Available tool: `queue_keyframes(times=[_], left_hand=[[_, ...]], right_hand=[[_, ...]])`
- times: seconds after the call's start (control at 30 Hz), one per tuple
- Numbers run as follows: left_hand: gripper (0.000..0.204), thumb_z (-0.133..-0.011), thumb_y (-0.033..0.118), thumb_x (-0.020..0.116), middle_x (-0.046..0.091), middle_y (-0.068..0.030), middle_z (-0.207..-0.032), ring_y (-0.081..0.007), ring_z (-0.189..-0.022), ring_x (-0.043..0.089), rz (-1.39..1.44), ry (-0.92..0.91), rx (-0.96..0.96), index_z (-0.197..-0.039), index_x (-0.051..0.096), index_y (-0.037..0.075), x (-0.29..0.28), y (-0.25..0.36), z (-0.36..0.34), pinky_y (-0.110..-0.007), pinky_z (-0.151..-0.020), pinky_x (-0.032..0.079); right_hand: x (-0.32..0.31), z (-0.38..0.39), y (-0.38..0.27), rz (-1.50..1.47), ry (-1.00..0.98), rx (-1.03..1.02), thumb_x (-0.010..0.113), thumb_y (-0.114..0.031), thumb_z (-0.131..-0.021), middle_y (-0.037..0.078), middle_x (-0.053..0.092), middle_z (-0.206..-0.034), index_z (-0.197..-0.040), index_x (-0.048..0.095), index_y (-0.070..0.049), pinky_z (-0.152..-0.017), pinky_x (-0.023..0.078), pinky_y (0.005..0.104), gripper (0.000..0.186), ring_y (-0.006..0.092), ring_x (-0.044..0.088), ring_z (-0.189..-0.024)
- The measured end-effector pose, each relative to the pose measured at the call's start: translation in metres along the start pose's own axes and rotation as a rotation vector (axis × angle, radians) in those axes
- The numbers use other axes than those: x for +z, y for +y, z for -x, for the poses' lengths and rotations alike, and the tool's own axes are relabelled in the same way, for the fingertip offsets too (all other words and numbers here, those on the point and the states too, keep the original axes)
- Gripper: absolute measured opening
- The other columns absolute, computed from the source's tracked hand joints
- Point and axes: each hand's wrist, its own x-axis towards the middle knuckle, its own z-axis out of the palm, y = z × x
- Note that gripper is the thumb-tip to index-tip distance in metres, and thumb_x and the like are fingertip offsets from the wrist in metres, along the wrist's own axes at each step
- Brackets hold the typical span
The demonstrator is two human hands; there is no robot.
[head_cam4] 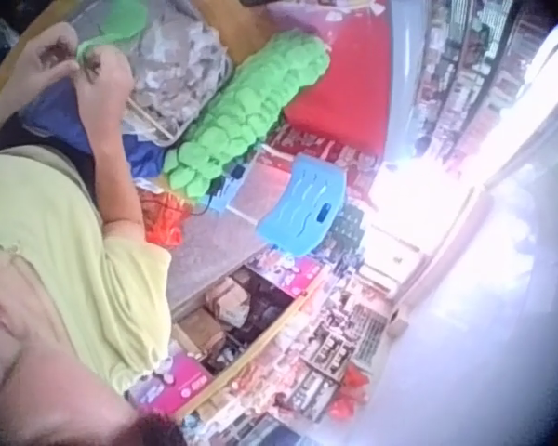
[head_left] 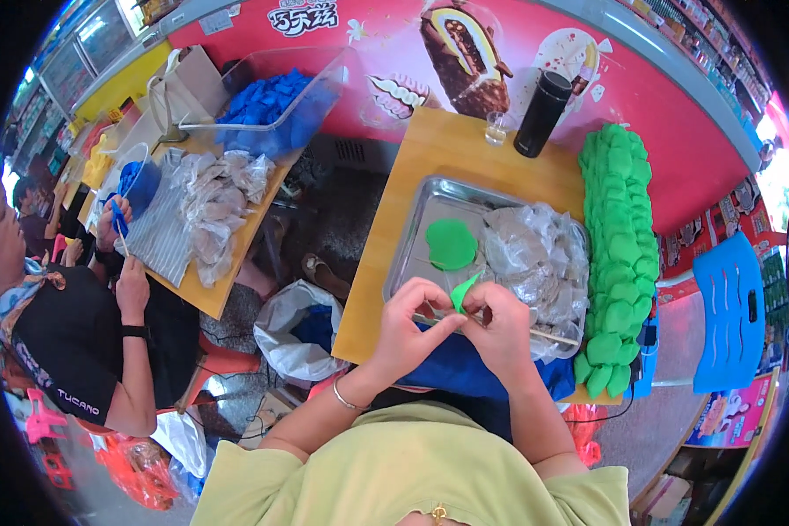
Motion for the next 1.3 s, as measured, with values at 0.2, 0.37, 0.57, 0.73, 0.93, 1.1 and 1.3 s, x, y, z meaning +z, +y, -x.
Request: queue_keyframes(times=[0.2, 0.37, 0.57, 0.73, 0.93, 1.1, 1.3], left_hand=[[0.017, -0.074, 0.007, 0.071, 0.055, -0.0076, -0.082, -0.0179, -0.072, 0.054, -0.193, 0.040, 0.138, -0.083, 0.058, 0.002, -0.009, -0.006, -0.002, -0.027, -0.060, 0.045], [0.014, -0.076, 0.005, 0.068, 0.054, -0.0083, -0.082, -0.0178, -0.072, 0.054, -0.273, -0.001, 0.165, -0.083, 0.056, 0.001, -0.012, -0.009, -0.005, -0.027, -0.058, 0.045], [0.015, -0.077, 0.006, 0.068, 0.054, -0.0083, -0.085, -0.0167, -0.073, 0.054, -0.056, 0.017, 0.075, -0.085, 0.055, 0.001, 0.000, -0.019, 0.000, -0.025, -0.060, 0.046], [0.016, -0.077, 0.008, 0.069, 0.053, -0.0065, -0.084, -0.0145, -0.073, 0.053, 0.061, -0.003, 0.145, -0.083, 0.056, 0.001, -0.004, -0.027, -0.002, -0.024, -0.061, 0.045], [0.015, -0.076, 0.007, 0.069, 0.053, -0.0062, -0.084, -0.0129, -0.073, 0.053, -0.024, -0.085, 0.119, -0.080, 0.056, 0.001, -0.012, -0.025, -0.003, -0.023, -0.061, 0.045], [0.013, -0.077, 0.005, 0.068, 0.053, -0.0067, -0.084, -0.0122, -0.072, 0.053, 0.060, 0.028, 0.049, -0.080, 0.056, 0.001, -0.002, -0.022, -0.002, -0.023, -0.059, 0.044], [0.013, -0.077, 0.004, 0.067, 0.054, -0.0063, -0.081, -0.0128, -0.069, 0.052, 0.021, -0.049, 0.082, -0.081, 0.055, 0.001, -0.013, -0.023, -0.009, -0.024, -0.058, 0.043]], right_hand=[[0.009, 0.005, 0.001, 0.115, -0.041, -0.137, 0.067, -0.001, -0.070, 0.012, 0.058, -0.078, -0.083, 0.056, -0.003, -0.065, 0.046, 0.0363, 0.018, 0.0281, 0.058, -0.074], [0.009, 0.004, 0.006, 0.003, -0.118, -0.090, 0.061, 0.001, -0.075, 0.013, 0.058, -0.080, -0.088, 0.057, -0.002, -0.064, 0.046, 0.0347, 0.013, 0.0270, 0.058, -0.074], [0.008, 0.000, 0.010, -0.074, -0.044, 0.012, 0.061, 0.001, -0.075, 0.010, 0.058, -0.078, -0.086, 0.060, -0.001, -0.058, 0.045, 0.0306, 0.012, 0.0204, 0.059, -0.068], [0.008, 0.002, 0.013, -0.092, -0.028, 0.022, 0.063, 0.000, -0.075, 0.007, 0.058, -0.076, -0.086, 0.060, -0.002, -0.055, 0.043, 0.0259, 0.012, 0.0142, 0.057, -0.066], [0.005, -0.003, 0.016, -0.245, 0.053, 0.135, 0.062, -0.002, -0.077, 0.003, 0.058, -0.073, -0.086, 0.060, -0.002, -0.053, 0.040, 0.0230, 0.009, 0.0078, 0.053, -0.063], [0.003, -0.006, 0.014, -0.131, -0.082, 0.118, 0.062, -0.001, -0.076, 0.005, 0.058, -0.074, -0.087, 0.060, -0.002, -0.055, 0.042, 0.0251, 0.012, 0.0119, 0.055, -0.063], [0.011, -0.002, 0.011, -0.174, -0.102, 0.052, 0.062, 0.000, -0.076, 0.009, 0.058, -0.078, -0.088, 0.060, -0.002, -0.058, 0.045, 0.0282, 0.013, 0.0161, 0.058, -0.067]])
